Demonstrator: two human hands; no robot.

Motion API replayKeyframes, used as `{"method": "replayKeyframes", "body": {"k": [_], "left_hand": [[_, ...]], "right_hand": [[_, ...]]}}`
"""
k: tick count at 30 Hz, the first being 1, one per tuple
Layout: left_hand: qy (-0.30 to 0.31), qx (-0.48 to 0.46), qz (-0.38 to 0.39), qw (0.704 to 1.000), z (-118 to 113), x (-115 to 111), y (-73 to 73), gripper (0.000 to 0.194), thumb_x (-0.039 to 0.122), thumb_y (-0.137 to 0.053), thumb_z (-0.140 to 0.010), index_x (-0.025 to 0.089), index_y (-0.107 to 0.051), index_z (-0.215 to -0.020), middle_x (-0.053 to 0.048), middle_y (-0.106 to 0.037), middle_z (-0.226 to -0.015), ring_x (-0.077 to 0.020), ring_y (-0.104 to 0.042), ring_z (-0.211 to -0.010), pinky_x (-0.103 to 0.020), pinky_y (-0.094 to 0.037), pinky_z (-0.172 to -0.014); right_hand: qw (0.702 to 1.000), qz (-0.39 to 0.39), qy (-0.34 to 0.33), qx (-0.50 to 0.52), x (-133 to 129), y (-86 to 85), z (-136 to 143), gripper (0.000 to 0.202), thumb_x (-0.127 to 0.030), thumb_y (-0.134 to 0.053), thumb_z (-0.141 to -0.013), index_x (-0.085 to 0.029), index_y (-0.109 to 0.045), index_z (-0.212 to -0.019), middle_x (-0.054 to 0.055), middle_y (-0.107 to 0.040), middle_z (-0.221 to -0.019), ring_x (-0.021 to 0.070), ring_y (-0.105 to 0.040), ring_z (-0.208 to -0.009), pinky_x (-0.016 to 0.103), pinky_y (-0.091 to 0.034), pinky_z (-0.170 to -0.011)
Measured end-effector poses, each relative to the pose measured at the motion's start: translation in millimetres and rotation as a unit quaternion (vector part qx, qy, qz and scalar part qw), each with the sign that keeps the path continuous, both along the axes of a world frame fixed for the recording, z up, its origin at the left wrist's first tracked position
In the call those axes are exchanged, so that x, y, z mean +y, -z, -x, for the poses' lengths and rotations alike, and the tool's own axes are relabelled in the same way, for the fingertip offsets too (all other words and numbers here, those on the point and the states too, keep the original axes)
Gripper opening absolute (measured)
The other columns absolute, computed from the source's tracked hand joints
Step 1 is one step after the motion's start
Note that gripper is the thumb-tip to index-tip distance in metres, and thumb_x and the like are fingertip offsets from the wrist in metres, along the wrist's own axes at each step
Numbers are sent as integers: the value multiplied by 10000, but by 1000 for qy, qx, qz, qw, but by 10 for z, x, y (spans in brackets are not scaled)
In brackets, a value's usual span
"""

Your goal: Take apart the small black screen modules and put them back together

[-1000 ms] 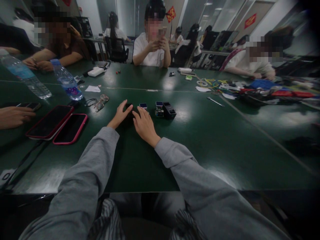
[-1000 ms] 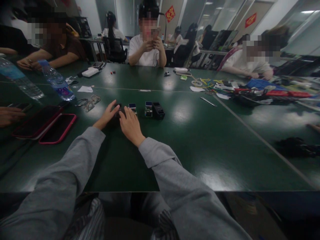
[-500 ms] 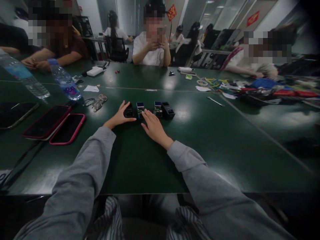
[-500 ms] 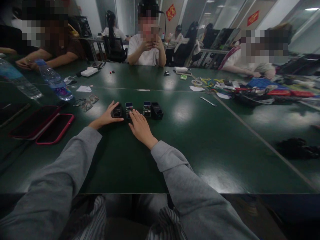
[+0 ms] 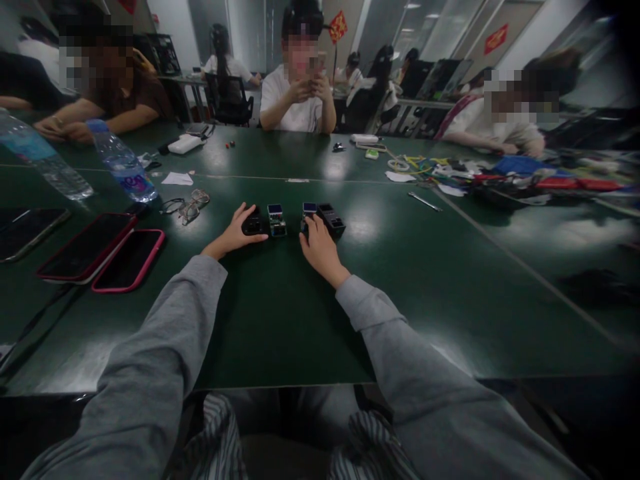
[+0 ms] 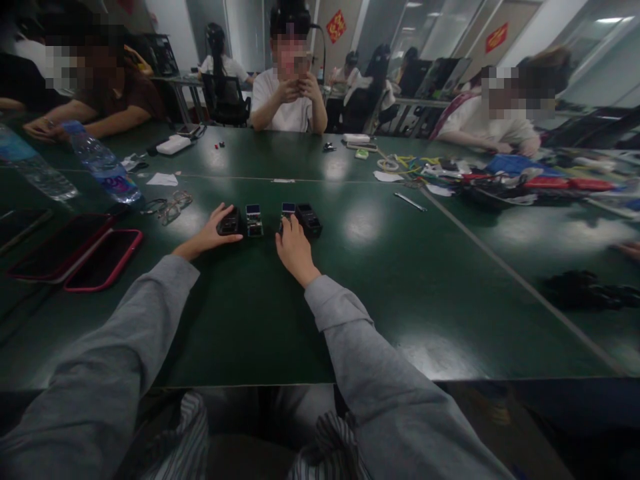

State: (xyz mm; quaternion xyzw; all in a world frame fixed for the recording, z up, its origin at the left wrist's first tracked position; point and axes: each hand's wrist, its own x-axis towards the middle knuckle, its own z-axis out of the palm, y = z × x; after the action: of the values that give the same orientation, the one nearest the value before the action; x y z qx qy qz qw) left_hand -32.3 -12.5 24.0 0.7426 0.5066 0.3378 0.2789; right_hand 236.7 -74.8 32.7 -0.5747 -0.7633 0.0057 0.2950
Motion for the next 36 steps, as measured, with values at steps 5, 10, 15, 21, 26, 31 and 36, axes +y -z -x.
{"method": "replayKeyframes", "body": {"k": [5,10,15,21,26,31,36], "left_hand": [[-4,-4,9,1000,-11,-30,-30,1123,613,-846,-547,253,-382,-1504,-143,-110,-1660,-395,-100,-1526,-570,-125,-1229],[-19,-106,33,994,1,-36,-76,979,668,-749,-657,227,-439,-1474,-130,-226,-1641,-345,-210,-1513,-497,-177,-1234],[-73,-268,60,959,41,16,-54,730,681,-519,-848,273,-465,-1452,-75,-415,-1563,-279,-384,-1446,-473,-259,-1210],[-75,-255,35,964,28,1,-21,682,645,-550,-846,251,-521,-1402,-90,-470,-1525,-269,-399,-1438,-452,-286,-1204],[-93,-261,32,960,36,3,20,647,610,-564,-849,234,-546,-1375,-104,-519,-1481,-260,-453,-1397,-452,-326,-1181],[-88,-269,30,959,19,-4,32,633,585,-596,-837,218,-567,-1352,-109,-566,-1433,-256,-492,-1364,-447,-351,-1165],[-79,-283,52,954,-43,-71,-44,610,562,-639,-818,212,-602,-1316,-102,-619,-1369,-276,-536,-1318,-462,-375,-1154]], "right_hand": [[998,-2,-58,2,-30,-4,69,505,-240,-377,-973,-115,-398,-1462,185,-359,-1534,275,-408,-1403,483,-436,-1112],[999,-49,-3,16,-22,-121,22,495,-255,-278,-1006,-164,-402,-1477,157,-428,-1486,276,-419,-1378,506,-412,-1110],[990,-101,91,36,128,-148,-368,458,-257,-361,-976,-140,-500,-1397,185,-478,-1405,307,-437,-1336,528,-400,-1096],[995,-38,76,48,243,59,-564,520,-313,-485,-932,-83,-488,-1397,236,-483,-1356,324,-515,-1269,497,-469,-1043],[998,-11,62,15,169,103,-459,534,-311,-478,-946,-123,-441,-1444,234,-458,-1384,342,-543,-1240,530,-503,-987],[998,6,60,22,120,101,-438,609,-330,-551,-920,-147,-394,-1479,208,-476,-1352,327,-556,-1216,502,-527,-962],[999,10,43,29,152,134,-442,611,-290,-531,-917,-146,-366,-1488,208,-470,-1350,324,-533,-1243,515,-511,-978]]}}
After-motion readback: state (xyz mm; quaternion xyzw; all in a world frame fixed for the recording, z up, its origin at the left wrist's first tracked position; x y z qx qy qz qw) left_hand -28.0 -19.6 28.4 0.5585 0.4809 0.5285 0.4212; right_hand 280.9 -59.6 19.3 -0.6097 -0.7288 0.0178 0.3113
